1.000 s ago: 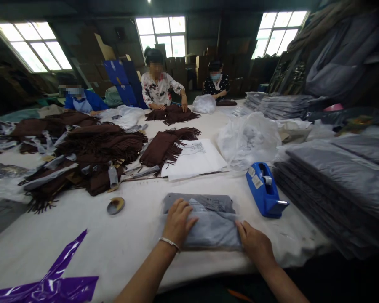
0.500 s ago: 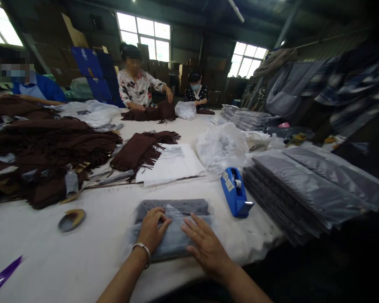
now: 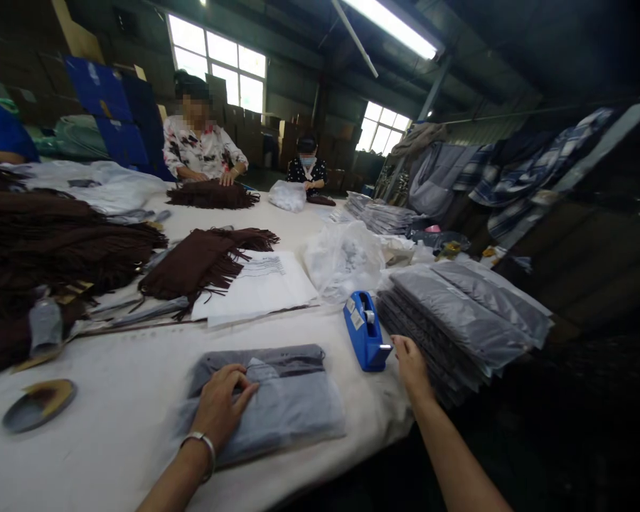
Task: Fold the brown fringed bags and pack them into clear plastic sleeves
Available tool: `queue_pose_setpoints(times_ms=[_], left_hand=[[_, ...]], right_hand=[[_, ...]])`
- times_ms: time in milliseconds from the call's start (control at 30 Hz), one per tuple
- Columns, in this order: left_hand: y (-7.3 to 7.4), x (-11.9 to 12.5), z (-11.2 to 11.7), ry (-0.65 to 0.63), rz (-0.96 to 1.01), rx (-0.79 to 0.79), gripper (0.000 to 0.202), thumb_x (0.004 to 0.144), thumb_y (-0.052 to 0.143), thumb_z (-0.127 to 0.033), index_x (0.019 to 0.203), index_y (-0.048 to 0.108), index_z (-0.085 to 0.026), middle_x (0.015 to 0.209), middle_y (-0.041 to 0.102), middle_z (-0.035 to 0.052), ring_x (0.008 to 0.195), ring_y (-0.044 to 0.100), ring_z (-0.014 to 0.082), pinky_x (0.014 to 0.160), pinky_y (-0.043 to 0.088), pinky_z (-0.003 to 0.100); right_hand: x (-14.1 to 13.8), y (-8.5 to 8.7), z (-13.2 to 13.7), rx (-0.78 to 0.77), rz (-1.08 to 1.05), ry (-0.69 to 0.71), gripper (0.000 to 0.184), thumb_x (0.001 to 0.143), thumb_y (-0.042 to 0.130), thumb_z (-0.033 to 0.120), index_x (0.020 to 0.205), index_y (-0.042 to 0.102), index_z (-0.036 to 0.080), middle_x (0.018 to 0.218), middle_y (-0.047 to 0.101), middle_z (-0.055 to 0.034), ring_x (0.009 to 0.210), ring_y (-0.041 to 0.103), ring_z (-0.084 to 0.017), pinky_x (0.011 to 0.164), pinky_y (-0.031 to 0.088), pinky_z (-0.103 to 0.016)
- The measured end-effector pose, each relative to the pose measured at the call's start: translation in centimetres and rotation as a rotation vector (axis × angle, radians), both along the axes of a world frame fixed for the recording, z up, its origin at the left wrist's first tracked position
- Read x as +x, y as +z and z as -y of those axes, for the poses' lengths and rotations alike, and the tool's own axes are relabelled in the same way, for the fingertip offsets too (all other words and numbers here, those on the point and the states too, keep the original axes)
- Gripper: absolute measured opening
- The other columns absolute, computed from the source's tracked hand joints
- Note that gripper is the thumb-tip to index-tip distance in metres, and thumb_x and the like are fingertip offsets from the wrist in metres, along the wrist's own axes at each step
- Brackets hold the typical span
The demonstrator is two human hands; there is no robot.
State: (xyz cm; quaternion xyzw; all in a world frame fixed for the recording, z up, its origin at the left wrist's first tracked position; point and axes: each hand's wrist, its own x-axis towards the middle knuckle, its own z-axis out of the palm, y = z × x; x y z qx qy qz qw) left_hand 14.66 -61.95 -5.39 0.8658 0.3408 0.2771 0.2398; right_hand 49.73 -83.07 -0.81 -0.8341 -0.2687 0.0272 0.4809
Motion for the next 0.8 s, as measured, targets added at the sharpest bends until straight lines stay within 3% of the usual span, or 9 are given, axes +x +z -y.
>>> queue_pose_setpoints(times_ms=[100, 167, 300, 467, 633, 733, 800], left_hand=[[0.2, -0.1, 0.1, -0.003, -0.008, -0.001, 0.026, 0.081, 0.052, -0.044, 0.071, 0.058, -0.020, 0.102, 0.060, 0.0076, 0.097, 0.056, 0.0259, 0.086, 0.043, 0.044], [0.2, -0.1, 0.2, 0.002, -0.009, 0.001, 0.025, 0.081, 0.053, -0.043, 0.071, 0.058, -0.020, 0.102, 0.059, 0.0074, 0.097, 0.056, 0.0262, 0.087, 0.043, 0.045], [0.0, -0.1, 0.2, 0.005, -0.003, -0.003, 0.024, 0.081, 0.053, -0.043, 0.072, 0.058, -0.021, 0.103, 0.059, 0.0072, 0.099, 0.055, 0.0265, 0.088, 0.041, 0.045], [-0.4, -0.1, 0.0, 0.008, -0.004, -0.006, 0.025, 0.080, 0.054, -0.045, 0.072, 0.058, -0.021, 0.104, 0.059, 0.0073, 0.100, 0.054, 0.0271, 0.089, 0.041, 0.045], [-0.4, -0.1, -0.1, 0.000, 0.000, -0.011, 0.027, 0.080, 0.053, -0.046, 0.072, 0.059, -0.021, 0.104, 0.060, 0.0076, 0.100, 0.054, 0.0275, 0.088, 0.042, 0.045], [-0.4, -0.1, -0.2, -0.001, 0.024, -0.020, 0.028, 0.079, 0.054, -0.046, 0.070, 0.059, -0.020, 0.101, 0.060, 0.0080, 0.098, 0.055, 0.0274, 0.088, 0.042, 0.045], [-0.5, 0.0, -0.1, -0.003, 0.042, -0.032, 0.027, 0.079, 0.055, -0.045, 0.069, 0.059, -0.020, 0.100, 0.060, 0.0078, 0.097, 0.055, 0.0269, 0.089, 0.041, 0.045]], right_hand=[[0.8, 0.0, -1.8, 0.000, -0.044, 0.039, 0.048, 0.084, 0.037, 0.051, 0.087, 0.069, 0.015, 0.090, 0.070, -0.0105, 0.086, 0.064, -0.025, 0.075, 0.051, -0.037], [0.1, -0.1, -1.9, 0.024, -0.031, 0.027, 0.046, 0.084, 0.039, 0.049, 0.089, 0.069, 0.014, 0.096, 0.069, -0.0109, 0.092, 0.062, -0.025, 0.081, 0.048, -0.038], [-2.3, -0.9, 0.4, 0.051, 0.047, -0.030, 0.037, 0.083, 0.045, 0.047, 0.089, 0.068, 0.018, 0.114, 0.061, -0.0105, 0.113, 0.049, -0.025, 0.100, 0.035, -0.041], [-3.1, -1.7, 2.6, 0.029, 0.086, -0.077, 0.030, 0.077, 0.053, 0.046, 0.075, 0.068, 0.020, 0.111, 0.059, -0.0113, 0.114, 0.044, -0.030, 0.104, 0.026, -0.047], [-0.5, 0.2, 0.6, 0.081, 0.030, -0.024, 0.041, 0.084, 0.041, 0.046, 0.102, 0.064, 0.018, 0.110, 0.062, -0.0109, 0.106, 0.054, -0.025, 0.095, 0.039, -0.041], [-0.1, 1.1, -0.9, 0.097, -0.028, 0.082, 0.051, 0.081, 0.048, 0.045, 0.124, 0.052, 0.017, 0.091, 0.070, -0.0070, 0.092, 0.061, -0.022, 0.084, 0.047, -0.035], [-0.9, 0.8, -1.1, 0.132, -0.032, 0.080, 0.061, 0.080, 0.051, 0.044, 0.133, 0.042, 0.015, 0.084, 0.071, -0.0058, 0.096, 0.060, -0.021, 0.086, 0.045, -0.035]])
